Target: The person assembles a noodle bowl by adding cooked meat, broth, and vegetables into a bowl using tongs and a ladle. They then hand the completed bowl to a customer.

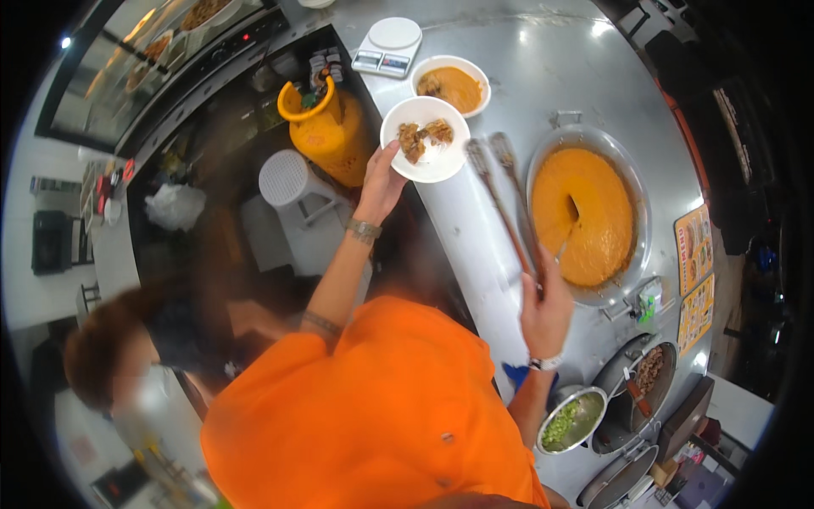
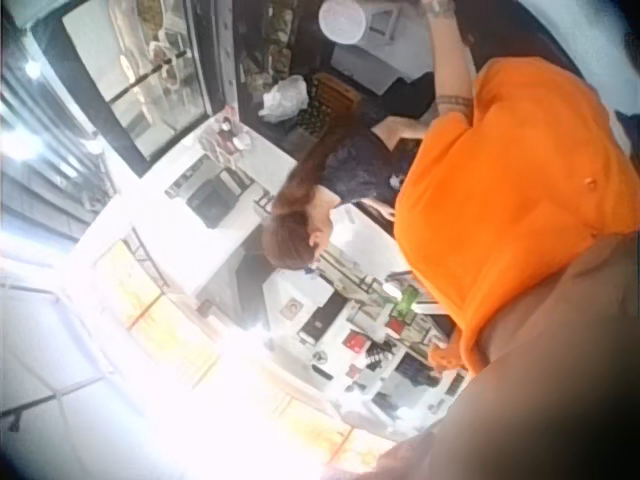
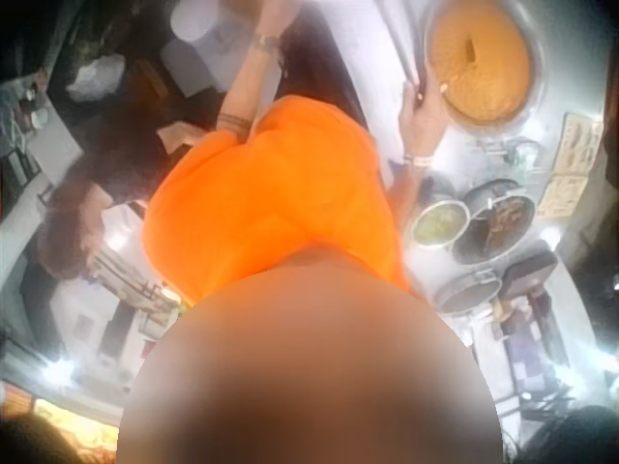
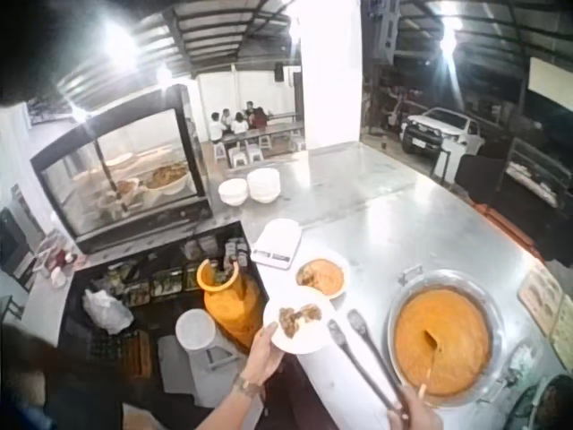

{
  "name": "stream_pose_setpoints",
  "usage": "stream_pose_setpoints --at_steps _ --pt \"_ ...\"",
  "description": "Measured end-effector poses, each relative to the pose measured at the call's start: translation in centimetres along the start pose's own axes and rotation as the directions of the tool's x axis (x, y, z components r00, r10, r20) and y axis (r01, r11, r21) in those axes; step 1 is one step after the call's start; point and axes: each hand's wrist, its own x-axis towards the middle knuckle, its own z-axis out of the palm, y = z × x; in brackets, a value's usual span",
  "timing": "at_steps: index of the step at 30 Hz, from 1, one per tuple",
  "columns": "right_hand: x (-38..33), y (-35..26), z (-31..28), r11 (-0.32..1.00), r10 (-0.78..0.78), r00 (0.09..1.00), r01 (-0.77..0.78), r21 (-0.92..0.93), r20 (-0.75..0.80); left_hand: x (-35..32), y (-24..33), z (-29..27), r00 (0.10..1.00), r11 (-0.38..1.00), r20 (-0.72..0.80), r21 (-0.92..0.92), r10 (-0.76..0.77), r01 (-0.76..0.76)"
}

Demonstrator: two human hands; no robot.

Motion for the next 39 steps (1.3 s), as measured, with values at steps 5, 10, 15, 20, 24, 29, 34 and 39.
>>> stream_pose_setpoints --at_steps 5,10,15,20,24,29,34,39 --pt "10.1 -7.6 10.7 0.988 0.04 0.997 -0.03 -0.155 0.06 10.1 4.7 -0.9 1.0 0.997 -0.022 0.073 -0.012 0.014" --pt "14.8 -11.4 15.9 0.965 0.139 0.99 -0.129 -0.228 0.025 14.6 7.6 0.0 0.994 0.987 0.052 0.127 0.093 -0.099" --pt "15.1 -12.7 18.4 0.937 0.244 0.97 -0.238 -0.255 -0.009 15.7 8.7 -0.6 0.998 0.97 0.006 0.232 0.07 -0.07" --pt "14.1 -12.8 19.7 0.918 0.253 0.967 -0.254 -0.303 -0.042 15.5 8.5 -1.2 0.999 0.955 -0.029 0.293 0.041 -0.03" --pt "14.1 -12.3 20.1 0.911 0.208 0.974 -0.226 -0.345 -0.09 15.4 8.0 -1.0 0.996 0.952 0.001 0.294 0.086 -0.083" --pt "14.8 -11.7 20.1 0.898 0.169 0.98 -0.197 -0.393 -0.107 15.3 8.0 -1.4 0.995 0.936 -0.031 0.342 0.095 -0.078" --pt "15.0 -11.4 19.5 0.901 0.192 0.981 -0.19 -0.39 -0.033 15.5 8.0 -1.5 0.993 0.963 -0.056 0.256 0.103 -0.085" --pt "15.6 -11.5 18.1 0.934 0.168 0.981 -0.189 -0.304 -0.096 15.8 8.3 -1.5 0.992 0.949 -0.03 0.297 0.122 -0.108"
